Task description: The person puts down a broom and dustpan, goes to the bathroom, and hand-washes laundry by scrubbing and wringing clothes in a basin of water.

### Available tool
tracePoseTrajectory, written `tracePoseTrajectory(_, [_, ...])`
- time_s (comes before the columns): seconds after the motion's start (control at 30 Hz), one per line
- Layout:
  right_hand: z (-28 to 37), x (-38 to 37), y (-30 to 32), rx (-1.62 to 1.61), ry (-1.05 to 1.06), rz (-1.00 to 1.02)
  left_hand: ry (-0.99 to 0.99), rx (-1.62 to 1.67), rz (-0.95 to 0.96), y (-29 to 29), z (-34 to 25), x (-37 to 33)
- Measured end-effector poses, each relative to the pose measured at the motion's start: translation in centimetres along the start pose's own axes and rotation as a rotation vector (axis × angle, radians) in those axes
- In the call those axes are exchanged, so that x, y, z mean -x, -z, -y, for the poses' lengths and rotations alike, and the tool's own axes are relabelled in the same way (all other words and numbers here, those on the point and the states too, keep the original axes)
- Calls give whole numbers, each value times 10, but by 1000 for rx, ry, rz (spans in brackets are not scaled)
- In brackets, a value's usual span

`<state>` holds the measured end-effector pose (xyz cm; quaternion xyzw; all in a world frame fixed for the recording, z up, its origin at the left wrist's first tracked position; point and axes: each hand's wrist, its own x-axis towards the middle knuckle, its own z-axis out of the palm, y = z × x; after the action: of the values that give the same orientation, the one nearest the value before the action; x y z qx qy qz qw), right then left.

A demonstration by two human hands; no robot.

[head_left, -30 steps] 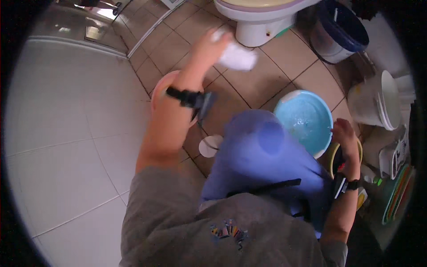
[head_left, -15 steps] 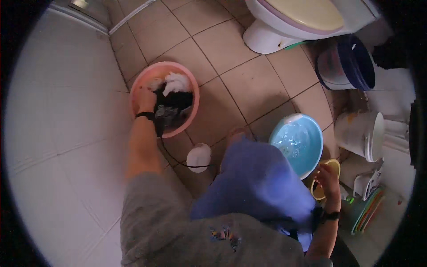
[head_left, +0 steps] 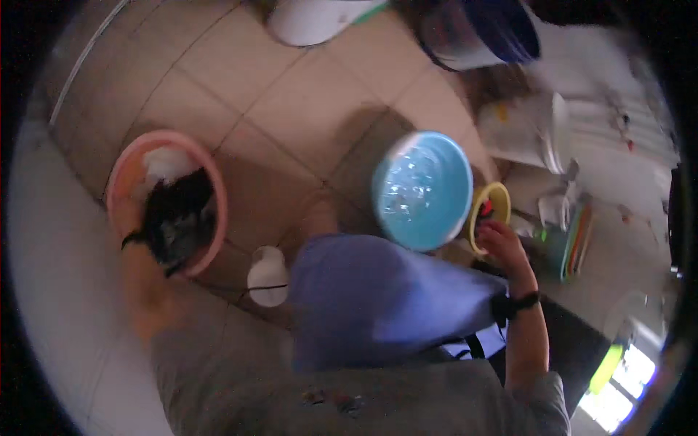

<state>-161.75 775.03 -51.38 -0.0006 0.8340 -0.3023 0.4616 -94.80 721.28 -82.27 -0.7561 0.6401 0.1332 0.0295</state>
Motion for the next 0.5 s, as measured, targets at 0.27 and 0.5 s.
tracePoseTrajectory(0.27, [7,29,15,-97,70,19,33,870,95,117,-26,8])
tracePoseTrajectory(0.5, [15,63,49,-203,291,17,-515,976,301,341,-272,247])
